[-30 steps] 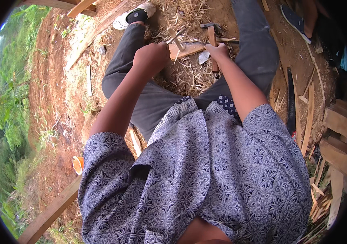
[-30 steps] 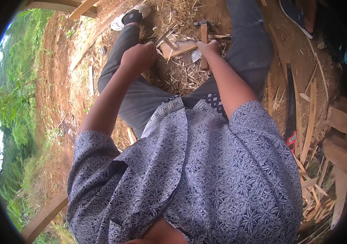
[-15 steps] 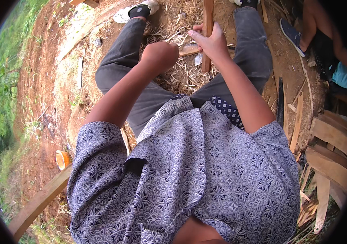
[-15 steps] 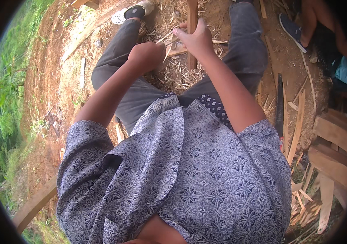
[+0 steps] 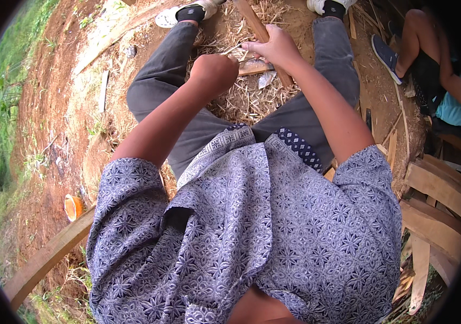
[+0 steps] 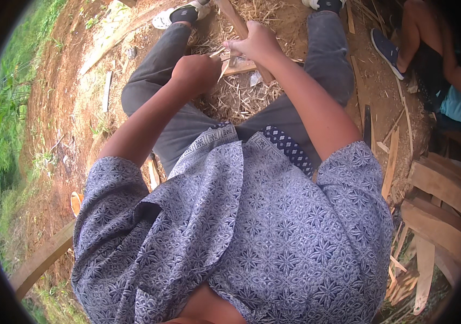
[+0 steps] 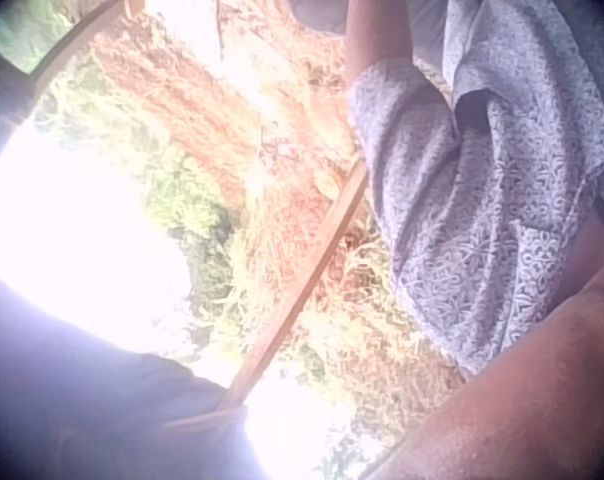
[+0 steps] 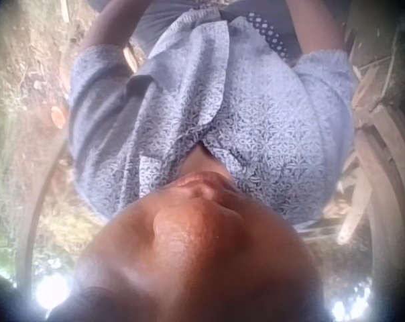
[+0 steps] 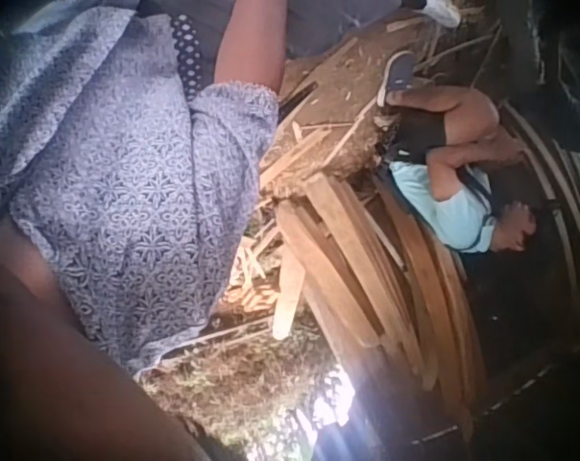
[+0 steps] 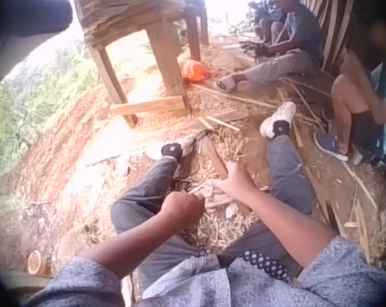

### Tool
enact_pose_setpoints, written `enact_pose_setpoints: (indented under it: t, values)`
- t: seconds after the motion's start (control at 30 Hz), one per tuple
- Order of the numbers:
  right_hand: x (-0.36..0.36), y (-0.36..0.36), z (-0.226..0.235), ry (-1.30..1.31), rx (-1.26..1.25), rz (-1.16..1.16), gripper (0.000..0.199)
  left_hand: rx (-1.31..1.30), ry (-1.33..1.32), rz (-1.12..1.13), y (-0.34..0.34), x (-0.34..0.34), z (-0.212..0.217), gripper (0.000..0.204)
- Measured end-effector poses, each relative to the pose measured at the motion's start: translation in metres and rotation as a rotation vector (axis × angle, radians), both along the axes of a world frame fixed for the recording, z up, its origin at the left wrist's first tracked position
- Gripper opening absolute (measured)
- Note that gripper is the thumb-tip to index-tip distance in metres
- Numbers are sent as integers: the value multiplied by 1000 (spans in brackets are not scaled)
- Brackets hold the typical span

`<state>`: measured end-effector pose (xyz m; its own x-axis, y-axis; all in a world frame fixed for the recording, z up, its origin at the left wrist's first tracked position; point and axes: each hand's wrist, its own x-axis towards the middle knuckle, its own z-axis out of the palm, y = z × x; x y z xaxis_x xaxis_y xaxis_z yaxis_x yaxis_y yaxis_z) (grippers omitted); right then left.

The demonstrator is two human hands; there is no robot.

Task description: The person sits on the ground and uses a small axe to split and shape a piece of wood. They repeatedly strike the wood to remove thin shavings and refine its form, working on a small section at a time.

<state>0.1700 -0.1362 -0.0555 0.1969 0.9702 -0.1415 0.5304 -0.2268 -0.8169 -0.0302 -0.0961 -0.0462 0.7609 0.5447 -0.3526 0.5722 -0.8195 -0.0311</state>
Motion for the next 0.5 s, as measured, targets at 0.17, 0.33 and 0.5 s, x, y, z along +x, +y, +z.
enact_pose_setpoints:
  t: [0.17, 0.33, 0.5]
  values:
    - [7, 14, -14, -85, 32, -35, 53, 29, -12, 27, 3, -1, 5, 21]
    - [-4, 29, -12, -94, 0, -20, 52, 109, -58, 25, 8, -9, 8, 21]
    - [-8, 38, -5, -94, -5, 11, 54, 117, -56, -2, 21, -12, 10, 19]
